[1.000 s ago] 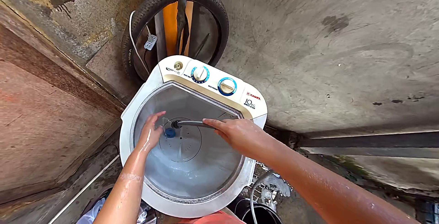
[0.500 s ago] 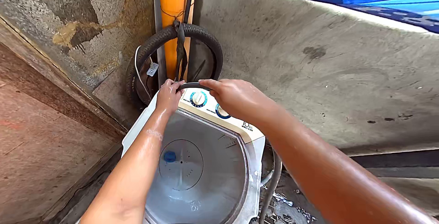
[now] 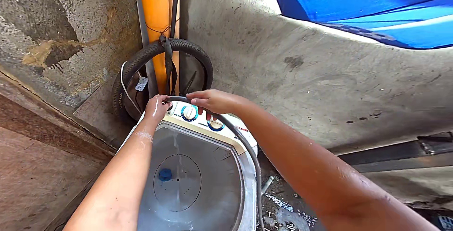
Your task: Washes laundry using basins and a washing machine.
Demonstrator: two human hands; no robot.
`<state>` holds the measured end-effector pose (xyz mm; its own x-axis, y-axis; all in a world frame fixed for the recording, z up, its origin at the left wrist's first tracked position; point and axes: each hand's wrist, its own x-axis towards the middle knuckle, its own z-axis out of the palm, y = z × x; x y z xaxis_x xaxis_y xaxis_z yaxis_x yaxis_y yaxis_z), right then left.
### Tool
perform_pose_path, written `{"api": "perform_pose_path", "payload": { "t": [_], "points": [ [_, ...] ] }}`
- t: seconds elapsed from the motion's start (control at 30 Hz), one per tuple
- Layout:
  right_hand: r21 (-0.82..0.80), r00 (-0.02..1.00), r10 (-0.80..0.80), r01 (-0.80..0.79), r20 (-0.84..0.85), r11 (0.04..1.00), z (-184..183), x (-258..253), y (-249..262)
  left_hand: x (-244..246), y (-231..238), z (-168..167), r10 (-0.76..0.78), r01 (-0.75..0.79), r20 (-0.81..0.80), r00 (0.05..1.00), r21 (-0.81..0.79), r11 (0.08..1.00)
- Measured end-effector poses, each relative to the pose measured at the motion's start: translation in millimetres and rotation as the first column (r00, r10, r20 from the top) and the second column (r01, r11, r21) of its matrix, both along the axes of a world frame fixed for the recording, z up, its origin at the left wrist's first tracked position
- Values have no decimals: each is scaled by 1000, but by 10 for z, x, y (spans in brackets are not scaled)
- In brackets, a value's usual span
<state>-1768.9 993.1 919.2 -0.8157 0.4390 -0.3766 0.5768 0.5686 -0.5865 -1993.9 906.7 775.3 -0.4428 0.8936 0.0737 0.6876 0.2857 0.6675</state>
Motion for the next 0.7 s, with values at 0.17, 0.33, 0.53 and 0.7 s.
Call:
{"api": "perform_pose_path", "payload": {
  "t": [0.17, 0.33, 0.53, 0.7],
  "points": [
    [28, 987, -142, 140, 70, 990, -685, 683, 403, 139, -130, -37, 34, -34, 1, 999, 41, 999],
    [450, 992, 112, -125, 57, 884, -1201, 940, 426, 447, -1013, -240, 65, -65, 5, 998, 67, 996],
    [500, 939, 320, -338, 125, 797, -1101, 816, 481, 895, -2554, -854, -37, 34, -32, 999, -79, 996],
    [477, 838, 513, -534, 188, 698, -986, 777, 549, 1180, -3239, -921, -92, 72, -173, 981, -119, 990]
  ]
}}
